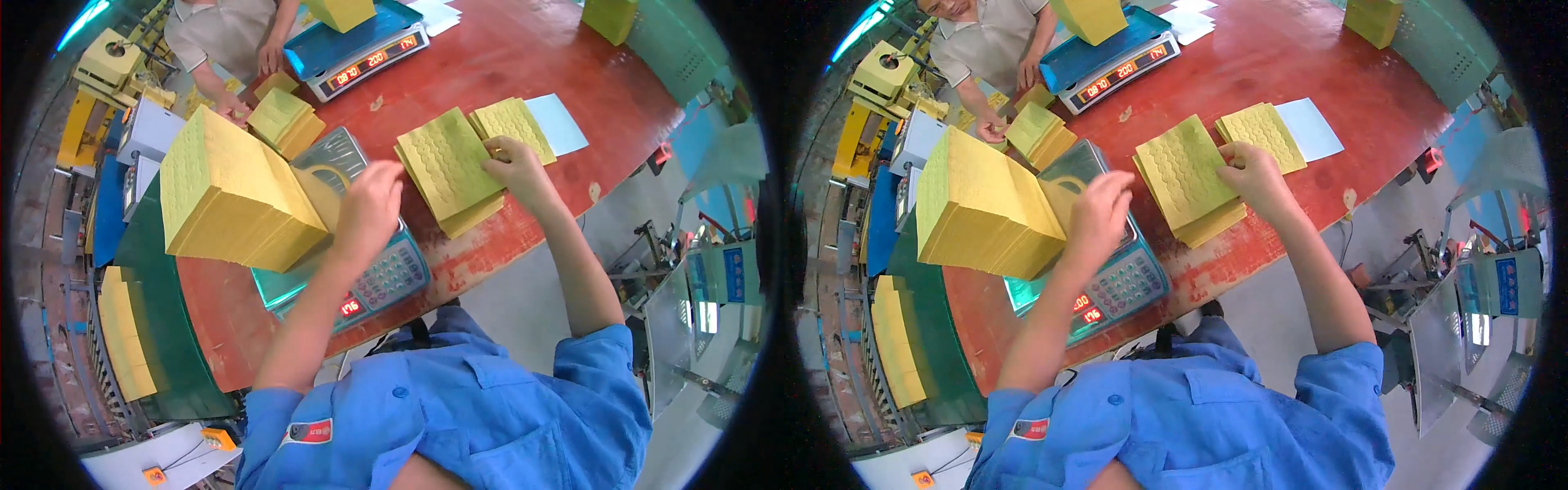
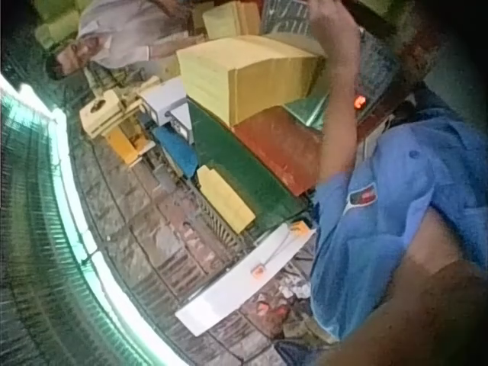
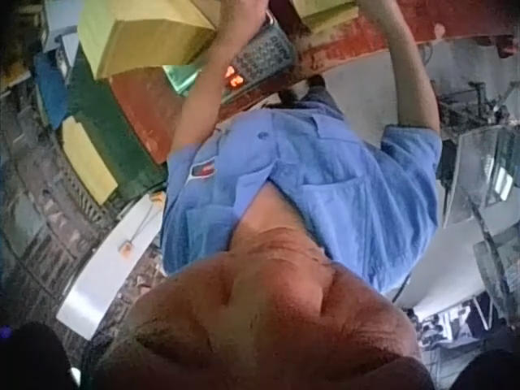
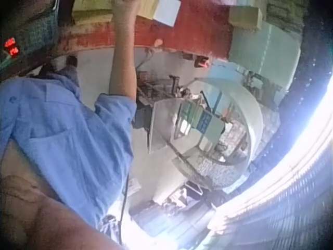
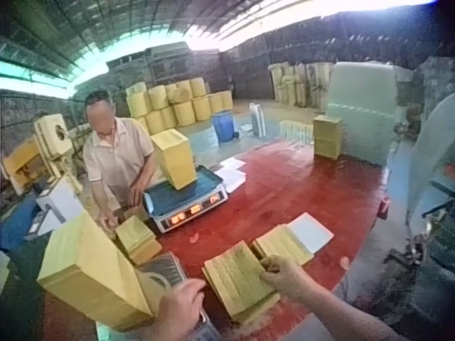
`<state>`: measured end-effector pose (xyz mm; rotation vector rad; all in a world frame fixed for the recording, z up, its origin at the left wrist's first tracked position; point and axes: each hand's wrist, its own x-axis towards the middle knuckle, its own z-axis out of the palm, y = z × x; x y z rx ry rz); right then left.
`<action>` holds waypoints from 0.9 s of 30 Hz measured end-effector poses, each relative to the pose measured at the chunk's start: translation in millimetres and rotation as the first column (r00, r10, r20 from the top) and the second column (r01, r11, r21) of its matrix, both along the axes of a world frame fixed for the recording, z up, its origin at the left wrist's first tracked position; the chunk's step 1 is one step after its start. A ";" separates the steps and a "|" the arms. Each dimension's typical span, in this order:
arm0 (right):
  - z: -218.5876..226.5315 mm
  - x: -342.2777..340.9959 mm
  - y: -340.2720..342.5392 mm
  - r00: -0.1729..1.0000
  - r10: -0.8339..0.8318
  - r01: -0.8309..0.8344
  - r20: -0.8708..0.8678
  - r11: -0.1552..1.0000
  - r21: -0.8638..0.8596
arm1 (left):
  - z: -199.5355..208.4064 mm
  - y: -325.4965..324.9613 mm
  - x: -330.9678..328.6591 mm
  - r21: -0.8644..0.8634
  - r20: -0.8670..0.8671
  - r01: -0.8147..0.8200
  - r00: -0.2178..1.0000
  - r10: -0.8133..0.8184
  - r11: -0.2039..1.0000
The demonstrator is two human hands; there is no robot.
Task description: Operator is weighing and organizing stacks of yellow textured paper or foam pads from a conveyor belt.
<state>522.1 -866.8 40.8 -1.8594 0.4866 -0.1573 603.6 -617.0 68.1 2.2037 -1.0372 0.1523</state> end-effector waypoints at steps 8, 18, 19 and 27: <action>-9.1 5.2 -4.7 0.996 0.074 -0.065 0.058 0.986 -0.156 | -24.6 -45.1 75.9 0.227 0.075 -0.130 0.990 0.116 0.965; -35.5 -33.9 -17.4 0.954 -0.130 0.144 0.269 0.989 -0.033 | -35.7 -52.4 80.7 0.310 -0.169 -0.173 0.958 0.233 0.935; -40.6 -40.7 -14.5 0.945 -0.191 0.178 0.265 0.981 0.073 | -39.5 -51.6 83.0 0.318 -0.166 -0.159 0.961 0.219 0.935; -51.1 -63.1 18.5 0.895 -0.300 0.274 0.330 0.954 0.122 | -32.4 -51.7 79.6 0.318 -0.172 -0.190 0.952 0.253 0.929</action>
